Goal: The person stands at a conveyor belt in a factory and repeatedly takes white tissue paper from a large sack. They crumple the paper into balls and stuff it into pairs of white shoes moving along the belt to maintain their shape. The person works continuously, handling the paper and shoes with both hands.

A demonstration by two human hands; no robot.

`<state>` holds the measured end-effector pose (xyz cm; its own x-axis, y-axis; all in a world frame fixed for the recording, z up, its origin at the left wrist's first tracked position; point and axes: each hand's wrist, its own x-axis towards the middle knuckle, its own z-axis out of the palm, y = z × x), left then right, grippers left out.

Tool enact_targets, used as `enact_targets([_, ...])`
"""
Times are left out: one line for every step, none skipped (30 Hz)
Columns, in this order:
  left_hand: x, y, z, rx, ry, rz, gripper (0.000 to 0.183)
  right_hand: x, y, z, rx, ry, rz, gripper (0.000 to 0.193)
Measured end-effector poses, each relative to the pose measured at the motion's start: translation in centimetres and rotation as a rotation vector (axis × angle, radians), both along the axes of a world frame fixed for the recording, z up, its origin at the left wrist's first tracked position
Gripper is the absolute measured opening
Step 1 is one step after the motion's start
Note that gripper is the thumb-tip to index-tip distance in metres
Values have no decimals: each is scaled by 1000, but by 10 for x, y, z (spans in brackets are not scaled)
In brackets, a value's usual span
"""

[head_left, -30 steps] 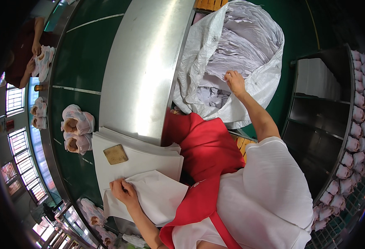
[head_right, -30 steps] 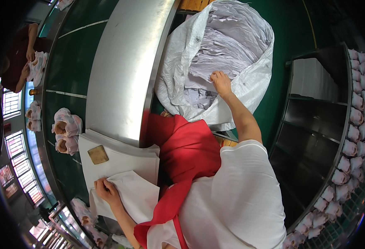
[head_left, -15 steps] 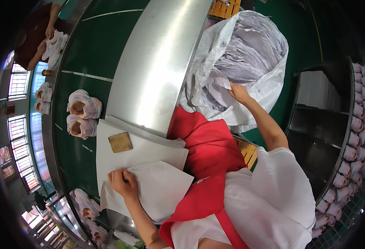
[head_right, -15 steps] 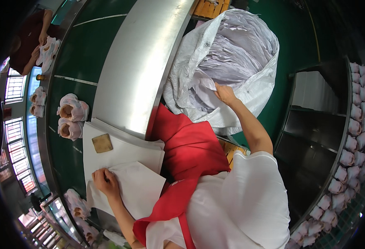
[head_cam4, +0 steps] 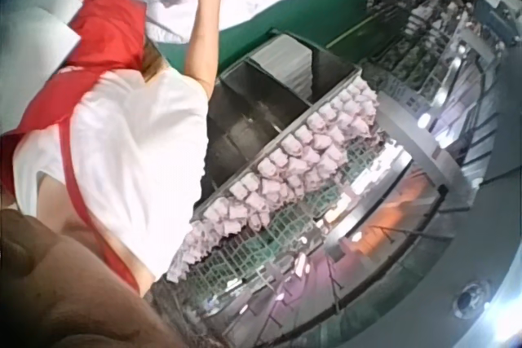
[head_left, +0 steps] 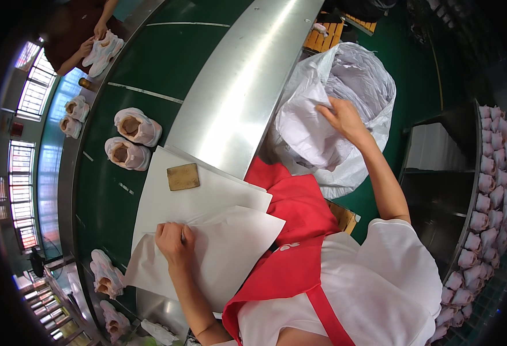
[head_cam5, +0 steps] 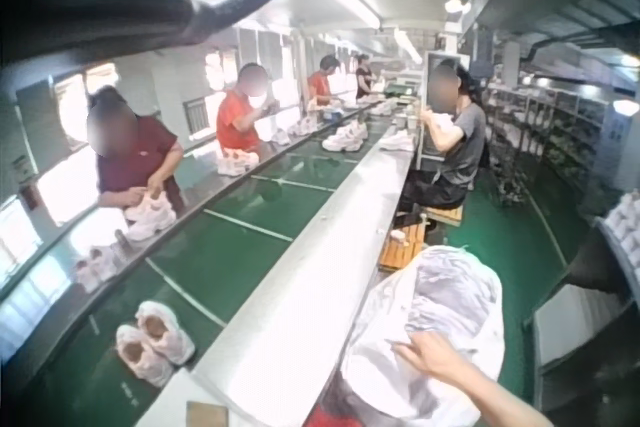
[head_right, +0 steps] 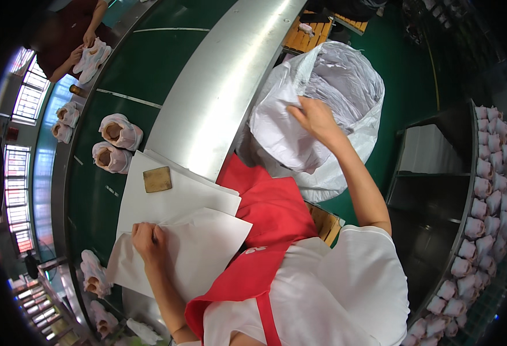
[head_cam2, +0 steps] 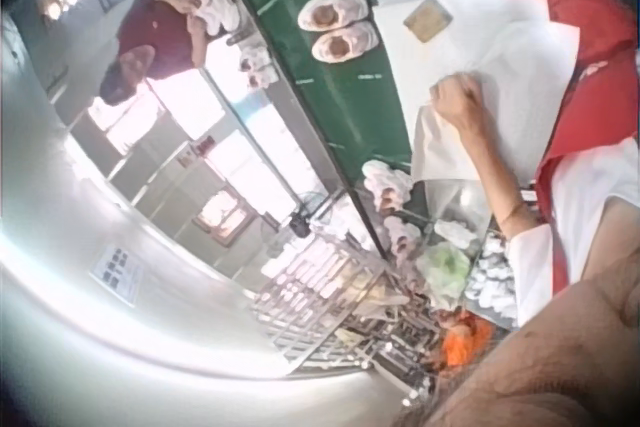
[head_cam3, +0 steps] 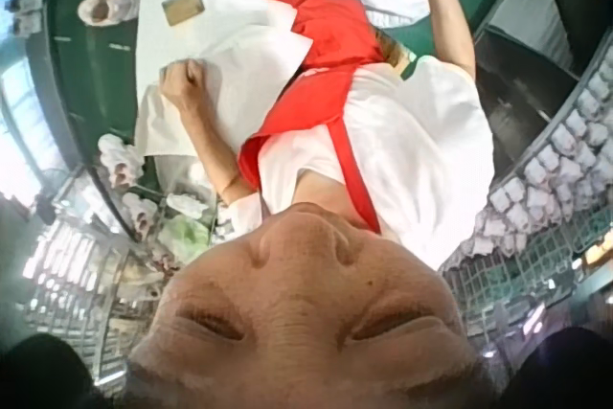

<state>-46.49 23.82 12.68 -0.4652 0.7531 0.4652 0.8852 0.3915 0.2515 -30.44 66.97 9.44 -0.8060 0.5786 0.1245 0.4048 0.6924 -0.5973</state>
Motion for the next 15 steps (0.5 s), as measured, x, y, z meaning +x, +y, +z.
enact_targets([4, -5, 6, 6, 18, -31, 14, -14, -20, 28, 18, 20, 81, 24])
enact_targets([11, -6, 15, 27, 39, -61, 15, -25, -43, 54, 37, 34, 154, 24])
enact_targets([18, -2, 28, 49, 60, -102, 15, -36, -63, 71, 31, 68, 257, 23])
enact_targets([25, 2, 40, 74, 83, -148, 15, -47, -84, 84, 28, 103, 354, 22])
enact_targets([32, 3, 51, 59, 90, -209, 18, -56, -108, 95, 11, 132, 473, 20])
enact_targets([41, 13, 66, 77, 166, -213, 19, -63, -132, 104, 47, 108, 603, 20])
enact_targets([51, 26, 82, 95, 242, -216, 22, -68, -153, 113, -58, 142, 759, 19])
enact_targets([56, 36, 92, 108, 321, -213, 25, -77, -175, 114, -101, 174, 926, 16])
enact_targets([57, 37, 97, 90, 324, -141, 28, -83, -189, 126, -192, 128, 1113, 16])
enact_targets([57, 37, 103, 76, 331, -74, 31, -90, -203, 136, -346, 163, 1234, 17])
enact_targets([51, 35, 98, 196, 181, -74, 35, -96, -209, 147, -338, 71, 1309, 20])
enact_targets([50, 27, 100, 187, 147, -13, 36, -102, -213, 153, -332, -27, 1382, 23])
enact_targets([51, 18, 101, 179, 113, 50, 37, -105, -214, 152, -358, 19, 1378, 24])
enact_targets([51, 12, 103, 172, 78, 113, 38, -108, -213, 147, -386, 64, 1375, 25])
enact_targets([48, 7, 104, 187, 92, 166, 37, -111, -213, 147, -413, 103, 1373, 26])
